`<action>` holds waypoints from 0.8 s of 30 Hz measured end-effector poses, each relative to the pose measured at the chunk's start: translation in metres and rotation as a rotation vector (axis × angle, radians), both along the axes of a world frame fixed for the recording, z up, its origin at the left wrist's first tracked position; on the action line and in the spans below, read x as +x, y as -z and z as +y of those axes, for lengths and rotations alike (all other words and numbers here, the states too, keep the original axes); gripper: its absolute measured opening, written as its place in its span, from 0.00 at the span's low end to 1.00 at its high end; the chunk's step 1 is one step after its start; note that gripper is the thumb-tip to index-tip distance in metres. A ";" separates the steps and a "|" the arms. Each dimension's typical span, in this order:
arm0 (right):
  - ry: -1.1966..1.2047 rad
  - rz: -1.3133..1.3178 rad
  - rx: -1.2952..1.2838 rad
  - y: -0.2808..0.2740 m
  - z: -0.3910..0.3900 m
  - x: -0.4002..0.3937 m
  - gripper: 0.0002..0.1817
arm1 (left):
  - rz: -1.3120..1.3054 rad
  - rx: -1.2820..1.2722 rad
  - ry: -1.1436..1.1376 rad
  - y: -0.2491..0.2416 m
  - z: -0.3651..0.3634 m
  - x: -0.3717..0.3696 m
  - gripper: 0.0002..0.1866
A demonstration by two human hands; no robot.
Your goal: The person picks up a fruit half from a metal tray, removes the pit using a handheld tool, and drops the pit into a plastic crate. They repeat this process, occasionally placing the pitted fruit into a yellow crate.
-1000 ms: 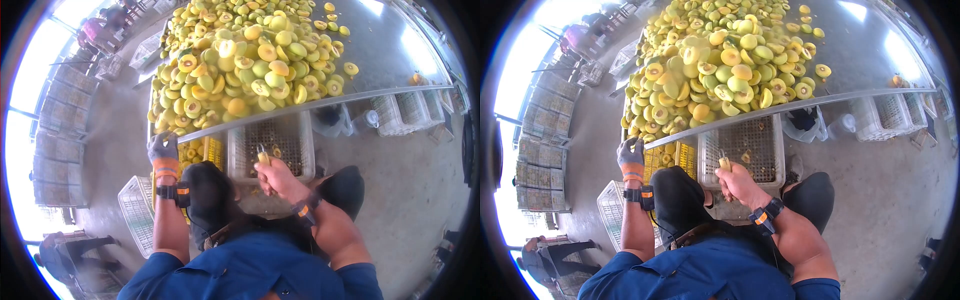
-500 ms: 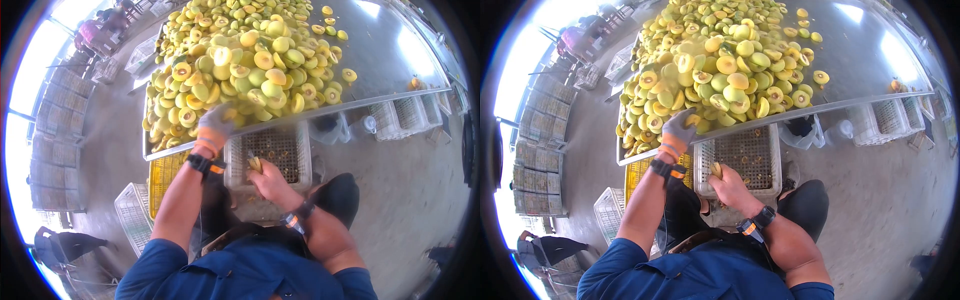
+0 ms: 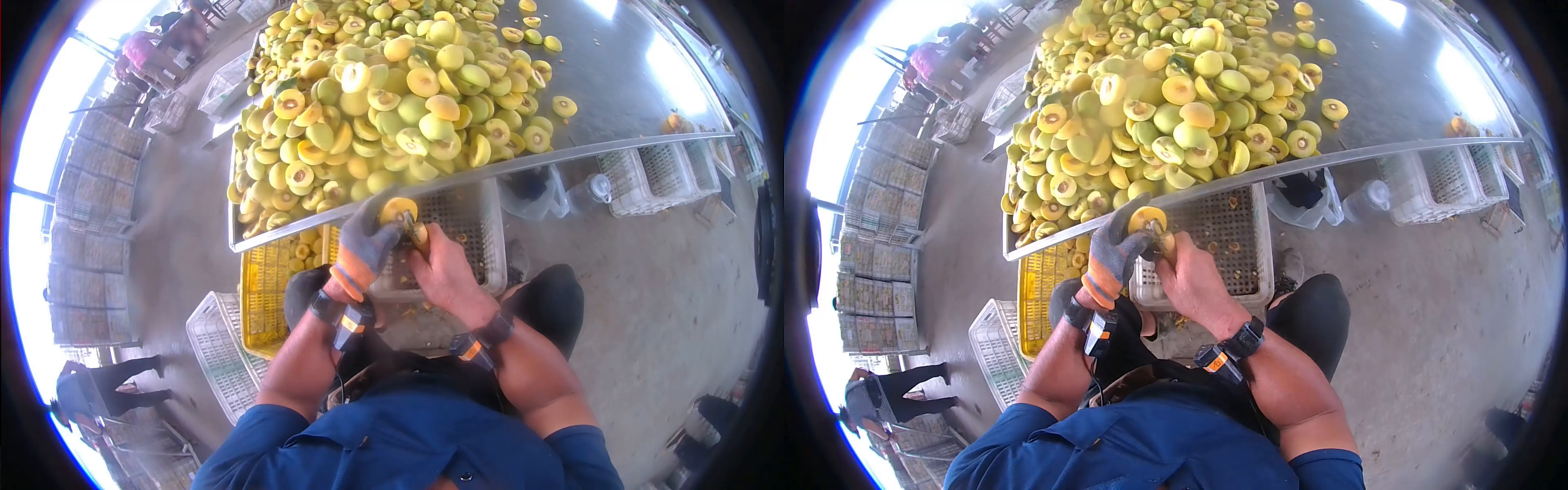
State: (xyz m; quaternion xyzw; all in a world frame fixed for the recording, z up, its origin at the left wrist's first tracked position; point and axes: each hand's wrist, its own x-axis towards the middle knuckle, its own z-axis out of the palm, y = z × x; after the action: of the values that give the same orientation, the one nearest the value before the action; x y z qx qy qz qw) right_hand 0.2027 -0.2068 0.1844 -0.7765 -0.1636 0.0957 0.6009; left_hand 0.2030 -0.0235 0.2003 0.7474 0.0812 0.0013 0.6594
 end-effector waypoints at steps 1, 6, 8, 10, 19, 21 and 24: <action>0.001 -0.016 -0.006 0.001 -0.001 0.000 0.13 | 0.006 0.009 -0.007 0.000 -0.001 -0.002 0.31; -0.012 -0.051 -0.075 -0.002 -0.004 -0.001 0.13 | -0.052 0.230 0.068 -0.008 0.000 -0.005 0.36; -0.014 -0.089 -0.076 -0.001 -0.003 -0.001 0.13 | -0.055 0.275 0.074 -0.009 0.001 -0.005 0.36; -0.019 -0.121 -0.094 0.001 -0.003 0.000 0.12 | -0.076 0.256 0.062 0.003 0.003 -0.003 0.35; -0.095 -0.051 -0.197 0.012 -0.001 -0.004 0.13 | -0.026 0.474 0.151 -0.014 0.008 -0.004 0.26; -0.132 0.013 -0.139 0.012 -0.004 -0.003 0.13 | 0.015 0.445 0.144 -0.017 0.009 -0.005 0.25; -0.183 0.133 -0.034 0.003 -0.006 0.000 0.15 | 0.073 0.188 0.079 -0.014 0.014 -0.003 0.21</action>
State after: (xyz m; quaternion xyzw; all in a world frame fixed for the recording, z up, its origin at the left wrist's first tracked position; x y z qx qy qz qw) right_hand 0.2032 -0.2125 0.1814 -0.7604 -0.1919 0.2045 0.5858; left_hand 0.1996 -0.0094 0.2147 0.8082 0.0752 -0.0445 0.5825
